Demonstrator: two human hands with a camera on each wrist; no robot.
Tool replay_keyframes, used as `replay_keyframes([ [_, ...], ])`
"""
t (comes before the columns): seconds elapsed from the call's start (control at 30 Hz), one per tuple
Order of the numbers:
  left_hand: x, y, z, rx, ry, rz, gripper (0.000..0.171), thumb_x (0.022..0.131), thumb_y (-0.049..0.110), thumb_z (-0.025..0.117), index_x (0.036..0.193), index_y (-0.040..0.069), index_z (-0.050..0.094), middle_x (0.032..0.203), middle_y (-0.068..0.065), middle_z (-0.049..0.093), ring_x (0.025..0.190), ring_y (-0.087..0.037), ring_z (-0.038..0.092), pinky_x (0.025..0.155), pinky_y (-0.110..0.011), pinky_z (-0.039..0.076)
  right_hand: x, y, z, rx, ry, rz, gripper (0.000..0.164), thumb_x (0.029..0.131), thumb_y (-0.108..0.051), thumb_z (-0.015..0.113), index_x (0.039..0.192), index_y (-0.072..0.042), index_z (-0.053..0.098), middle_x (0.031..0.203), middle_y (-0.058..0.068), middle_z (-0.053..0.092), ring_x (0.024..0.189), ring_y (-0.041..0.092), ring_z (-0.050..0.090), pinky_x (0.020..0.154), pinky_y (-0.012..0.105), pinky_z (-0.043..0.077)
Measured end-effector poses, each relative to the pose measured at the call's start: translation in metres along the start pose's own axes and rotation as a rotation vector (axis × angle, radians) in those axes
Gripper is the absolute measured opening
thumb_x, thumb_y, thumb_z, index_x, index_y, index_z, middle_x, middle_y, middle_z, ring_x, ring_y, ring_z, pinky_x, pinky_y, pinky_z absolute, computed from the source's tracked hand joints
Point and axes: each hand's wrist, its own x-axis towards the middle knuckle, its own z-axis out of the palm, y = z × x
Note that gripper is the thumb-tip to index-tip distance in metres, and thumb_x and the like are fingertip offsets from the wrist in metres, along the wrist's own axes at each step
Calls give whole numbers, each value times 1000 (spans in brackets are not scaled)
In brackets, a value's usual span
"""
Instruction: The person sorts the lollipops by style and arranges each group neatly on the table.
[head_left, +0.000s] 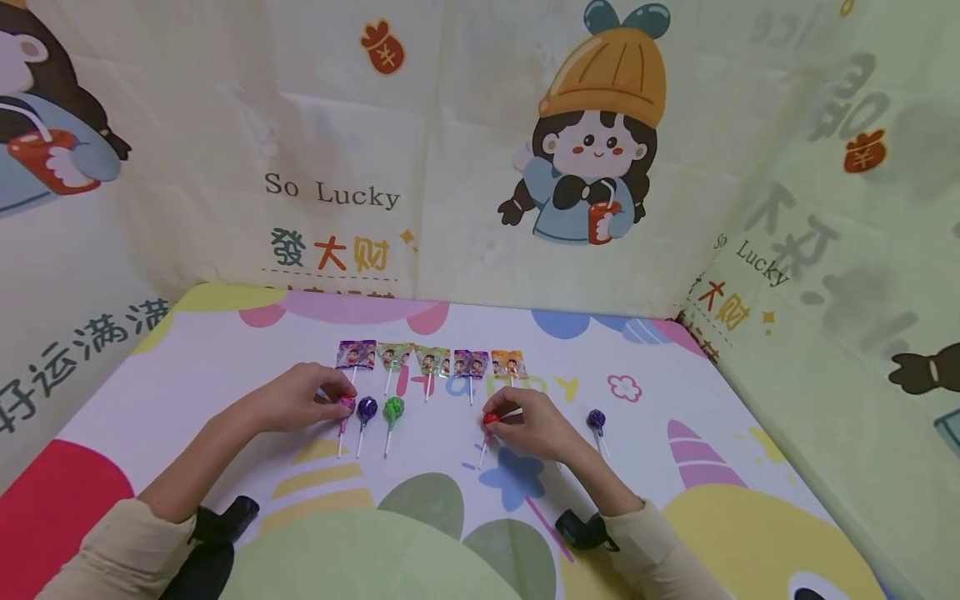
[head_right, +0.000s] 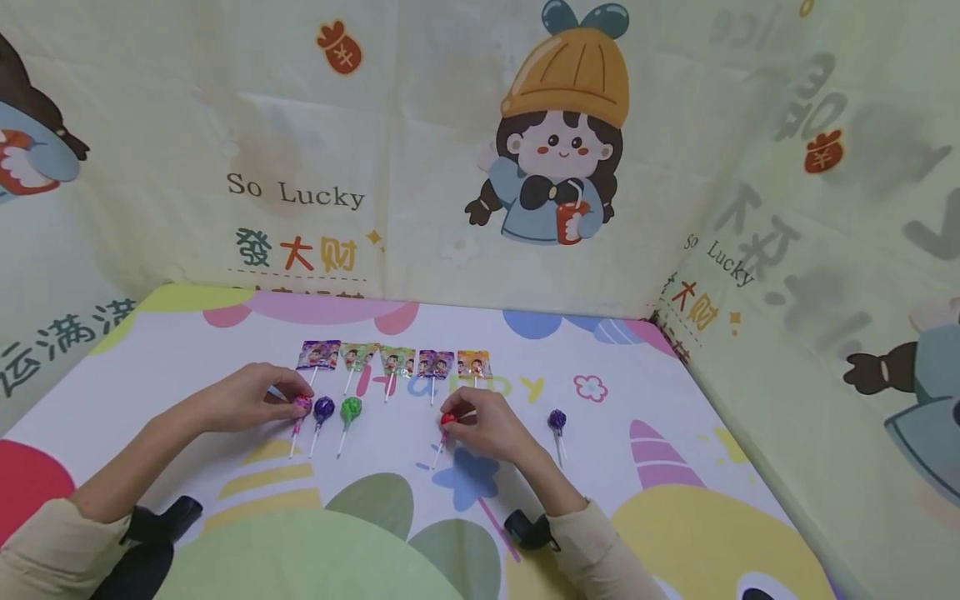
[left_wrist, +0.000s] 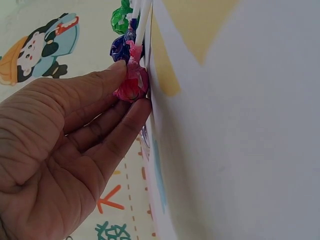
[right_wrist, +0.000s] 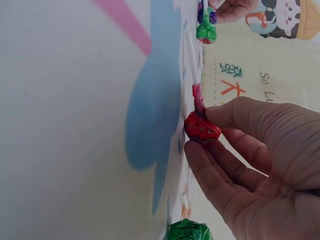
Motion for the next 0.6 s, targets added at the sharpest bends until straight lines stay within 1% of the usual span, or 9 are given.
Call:
replay_keyframes([
  [0.2, -1, 0, 0, 0, 5, -4, 19, 90, 15, 79, 108, 8, 75, 98, 3, 71, 94, -18, 63, 89, -41, 60, 1, -1, -1, 3, -3, -12, 11, 93, -7, 73, 104, -6, 70, 100, 4, 72, 96, 18, 68, 88, 33, 60],
  [0.33, -1, 0, 0, 1, 9, 1, 18, 91, 14, 78, 108, 8, 75, 98, 3, 71, 94, -17, 63, 90, -41, 59, 0, -1, -1, 1, 3, -27, 11, 93, -7, 74, 103, -5, 70, 100, 4, 73, 96, 19, 69, 88, 34, 60],
  [0.5, -1, 1, 1, -1, 4, -3, 18, 91, 13, 78, 107, 8, 75, 98, 3, 71, 93, -17, 62, 89, -40, 59, -1, -1, 0, 6, 7, -15, 12, 92, -7, 75, 103, -5, 70, 99, 4, 73, 95, 19, 68, 88, 36, 60],
  [0.6, -1, 2, 0, 7, 6, -2, 17, 91, 13, 78, 107, 8, 75, 97, 3, 71, 93, -17, 62, 89, -40, 59, -1, -1, 0, 11, 16, -24, 13, 92, -6, 75, 103, -5, 70, 100, 5, 73, 95, 19, 69, 88, 36, 60],
])
